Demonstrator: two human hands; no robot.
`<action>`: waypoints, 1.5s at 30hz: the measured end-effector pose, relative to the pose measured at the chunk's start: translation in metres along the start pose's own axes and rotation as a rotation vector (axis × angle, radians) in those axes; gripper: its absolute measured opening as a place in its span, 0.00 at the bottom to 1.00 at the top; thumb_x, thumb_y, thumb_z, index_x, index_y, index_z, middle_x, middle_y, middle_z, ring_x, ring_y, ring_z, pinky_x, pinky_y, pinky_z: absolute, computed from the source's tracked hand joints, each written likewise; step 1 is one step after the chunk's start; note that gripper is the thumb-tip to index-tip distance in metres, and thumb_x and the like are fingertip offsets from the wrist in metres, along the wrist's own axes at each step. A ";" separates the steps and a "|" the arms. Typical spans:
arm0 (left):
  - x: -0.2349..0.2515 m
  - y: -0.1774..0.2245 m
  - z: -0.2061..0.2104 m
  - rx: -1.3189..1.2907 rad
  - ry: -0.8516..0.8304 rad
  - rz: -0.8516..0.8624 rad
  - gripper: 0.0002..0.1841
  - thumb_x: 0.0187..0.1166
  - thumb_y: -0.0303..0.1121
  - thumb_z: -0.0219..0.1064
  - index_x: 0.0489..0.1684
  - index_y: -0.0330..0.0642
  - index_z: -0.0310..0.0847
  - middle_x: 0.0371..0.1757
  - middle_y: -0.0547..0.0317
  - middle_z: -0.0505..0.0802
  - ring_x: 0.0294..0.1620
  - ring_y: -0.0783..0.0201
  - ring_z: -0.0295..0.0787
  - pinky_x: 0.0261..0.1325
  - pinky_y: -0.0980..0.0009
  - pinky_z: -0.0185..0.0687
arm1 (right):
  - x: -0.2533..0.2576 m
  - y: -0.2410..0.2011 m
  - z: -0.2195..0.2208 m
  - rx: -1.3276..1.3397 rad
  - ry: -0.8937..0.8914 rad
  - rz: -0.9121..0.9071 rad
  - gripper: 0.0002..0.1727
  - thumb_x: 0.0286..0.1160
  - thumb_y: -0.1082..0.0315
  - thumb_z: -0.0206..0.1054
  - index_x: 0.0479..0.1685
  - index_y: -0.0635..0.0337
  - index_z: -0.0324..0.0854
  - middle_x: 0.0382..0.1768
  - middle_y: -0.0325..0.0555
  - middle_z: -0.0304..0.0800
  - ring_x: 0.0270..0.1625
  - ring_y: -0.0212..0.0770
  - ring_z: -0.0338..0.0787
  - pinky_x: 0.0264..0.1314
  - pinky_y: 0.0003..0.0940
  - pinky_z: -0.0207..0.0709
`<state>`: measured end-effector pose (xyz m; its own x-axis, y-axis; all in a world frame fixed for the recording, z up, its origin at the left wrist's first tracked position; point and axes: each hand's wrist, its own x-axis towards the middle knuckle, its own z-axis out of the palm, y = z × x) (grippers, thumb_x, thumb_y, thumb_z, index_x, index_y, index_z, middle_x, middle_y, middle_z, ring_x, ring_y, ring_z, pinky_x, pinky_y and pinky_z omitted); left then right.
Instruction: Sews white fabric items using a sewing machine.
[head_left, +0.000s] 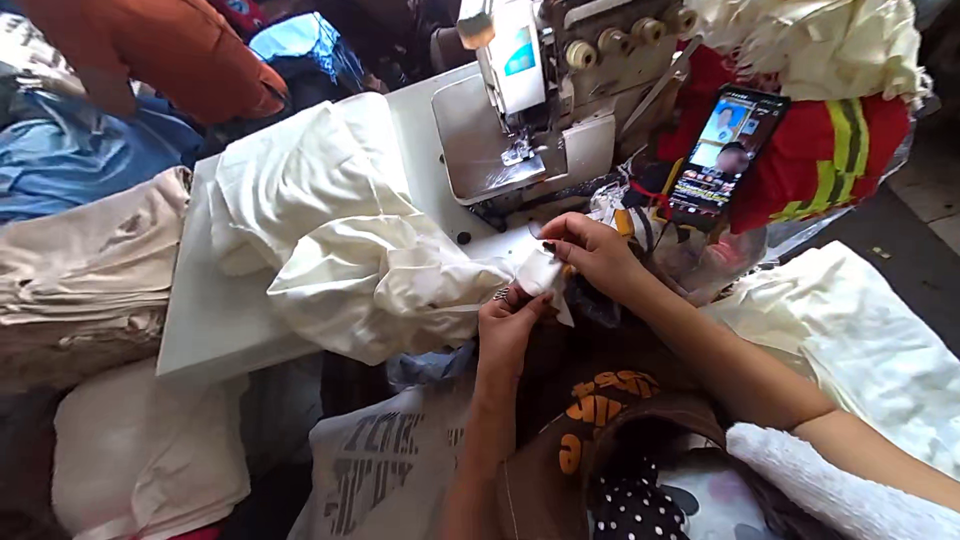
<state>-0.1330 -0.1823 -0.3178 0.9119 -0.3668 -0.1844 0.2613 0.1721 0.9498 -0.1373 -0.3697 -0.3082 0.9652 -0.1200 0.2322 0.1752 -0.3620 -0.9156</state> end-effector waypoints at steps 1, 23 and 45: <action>0.000 -0.002 -0.001 -0.026 0.039 -0.009 0.05 0.71 0.15 0.71 0.39 0.29 0.87 0.31 0.52 0.96 0.30 0.63 0.95 0.40 0.66 0.95 | -0.001 0.001 0.001 -0.048 0.021 -0.031 0.12 0.82 0.71 0.64 0.60 0.61 0.84 0.52 0.50 0.87 0.44 0.38 0.89 0.47 0.35 0.86; 0.005 -0.004 -0.025 -0.248 0.142 -0.069 0.05 0.78 0.19 0.66 0.38 0.38 0.86 0.34 0.59 0.94 0.37 0.67 0.92 0.50 0.67 0.90 | -0.026 0.004 -0.001 0.545 -0.292 0.238 0.21 0.61 0.81 0.71 0.54 0.55 0.76 0.36 0.37 0.86 0.37 0.30 0.86 0.42 0.28 0.84; -0.020 0.098 -0.058 1.556 -0.432 0.326 0.21 0.71 0.22 0.74 0.65 0.41 0.85 0.49 0.39 0.94 0.50 0.38 0.93 0.54 0.37 0.86 | -0.001 -0.072 -0.042 -0.284 -1.102 -0.203 0.08 0.78 0.72 0.68 0.33 0.67 0.88 0.23 0.48 0.84 0.28 0.41 0.83 0.32 0.41 0.77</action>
<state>-0.1074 -0.1051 -0.2353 0.6414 -0.7590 -0.1119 -0.7040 -0.6402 0.3075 -0.1587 -0.3825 -0.2284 0.5947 0.7849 -0.1739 0.4315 -0.4941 -0.7548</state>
